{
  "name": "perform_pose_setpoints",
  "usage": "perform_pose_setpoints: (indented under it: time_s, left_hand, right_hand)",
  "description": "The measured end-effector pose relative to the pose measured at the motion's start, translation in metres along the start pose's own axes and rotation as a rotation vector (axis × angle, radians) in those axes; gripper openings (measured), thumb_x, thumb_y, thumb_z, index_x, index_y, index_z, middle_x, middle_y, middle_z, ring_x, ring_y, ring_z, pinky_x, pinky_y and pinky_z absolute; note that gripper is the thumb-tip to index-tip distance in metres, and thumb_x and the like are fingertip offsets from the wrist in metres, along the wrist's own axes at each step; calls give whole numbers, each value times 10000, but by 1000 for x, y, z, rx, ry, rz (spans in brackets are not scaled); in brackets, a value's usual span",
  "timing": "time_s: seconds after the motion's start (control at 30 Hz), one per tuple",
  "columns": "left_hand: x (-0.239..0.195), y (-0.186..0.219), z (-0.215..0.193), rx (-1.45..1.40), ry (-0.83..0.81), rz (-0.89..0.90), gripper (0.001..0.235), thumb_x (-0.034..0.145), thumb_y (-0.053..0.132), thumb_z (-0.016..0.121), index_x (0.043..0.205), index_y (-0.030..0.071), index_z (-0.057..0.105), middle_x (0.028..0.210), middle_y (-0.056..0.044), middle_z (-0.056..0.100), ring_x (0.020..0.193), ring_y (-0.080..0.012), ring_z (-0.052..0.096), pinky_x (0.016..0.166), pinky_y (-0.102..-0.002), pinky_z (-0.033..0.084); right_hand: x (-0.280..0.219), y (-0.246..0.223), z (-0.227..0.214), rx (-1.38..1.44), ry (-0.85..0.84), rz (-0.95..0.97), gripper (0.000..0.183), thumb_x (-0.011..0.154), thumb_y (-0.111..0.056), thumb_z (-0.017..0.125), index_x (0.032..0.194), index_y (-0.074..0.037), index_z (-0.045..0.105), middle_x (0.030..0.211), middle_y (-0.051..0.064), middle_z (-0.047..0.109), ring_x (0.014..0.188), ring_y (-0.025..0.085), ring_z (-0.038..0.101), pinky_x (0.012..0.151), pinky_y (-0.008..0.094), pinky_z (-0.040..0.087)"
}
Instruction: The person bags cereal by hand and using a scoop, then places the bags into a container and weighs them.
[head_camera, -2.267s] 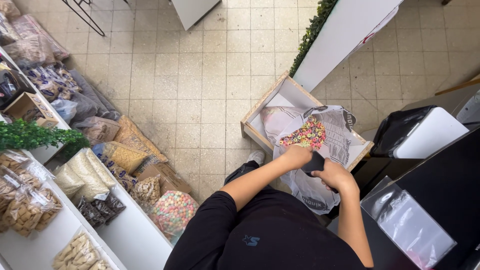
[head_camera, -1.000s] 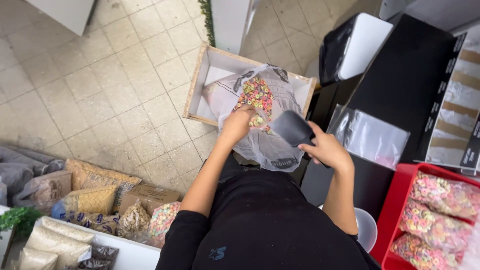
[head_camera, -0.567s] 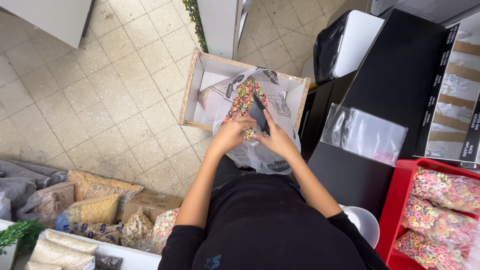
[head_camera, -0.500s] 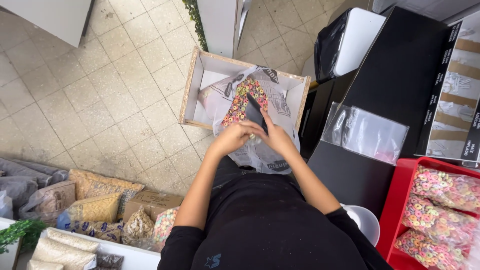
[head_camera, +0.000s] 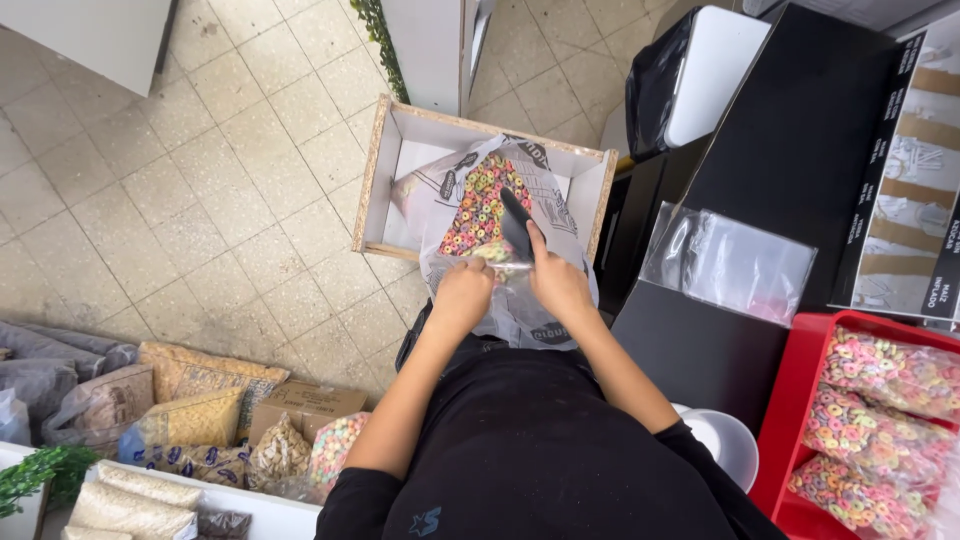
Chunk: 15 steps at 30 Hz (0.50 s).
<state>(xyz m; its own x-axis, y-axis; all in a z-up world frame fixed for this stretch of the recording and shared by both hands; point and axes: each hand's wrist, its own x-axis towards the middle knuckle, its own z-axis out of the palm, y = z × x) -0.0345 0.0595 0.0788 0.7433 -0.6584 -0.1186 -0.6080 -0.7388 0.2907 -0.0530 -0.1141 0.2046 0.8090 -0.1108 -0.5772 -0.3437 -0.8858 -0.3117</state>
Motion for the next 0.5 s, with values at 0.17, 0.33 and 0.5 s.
perform_pose_setpoints:
  time_s: [0.17,0.33,0.5]
  left_hand:
    - [0,8,-13,-113,-41,-160,221,830,146,688,1012,27,652,1012,-118,630,678,-378,732,606,-466,612]
    - [-2,7,-41,-128,-86,-284,228,885,69,650,1092,19,568,1084,-118,574,667,-383,734,616,-452,628]
    - [-3,11,-50,-58,-108,-225,153,901,15,579,1044,25,632,981,-68,582,646,-348,746,541,-446,607]
  right_hand:
    - [5,0,12,-46,-88,-34,760,976,-161,489,1633,-318,141,1183,250,696,1052,466,707,914,579,556]
    - [16,0,-5,282,-115,-26,874,939,-335,640,1636,-242,122,1245,352,646,1139,558,632,949,648,507]
    - [79,-5,6,289,-51,1,675,1066,-350,480,1603,-131,133,1269,410,604,1194,563,599,1009,657,470]
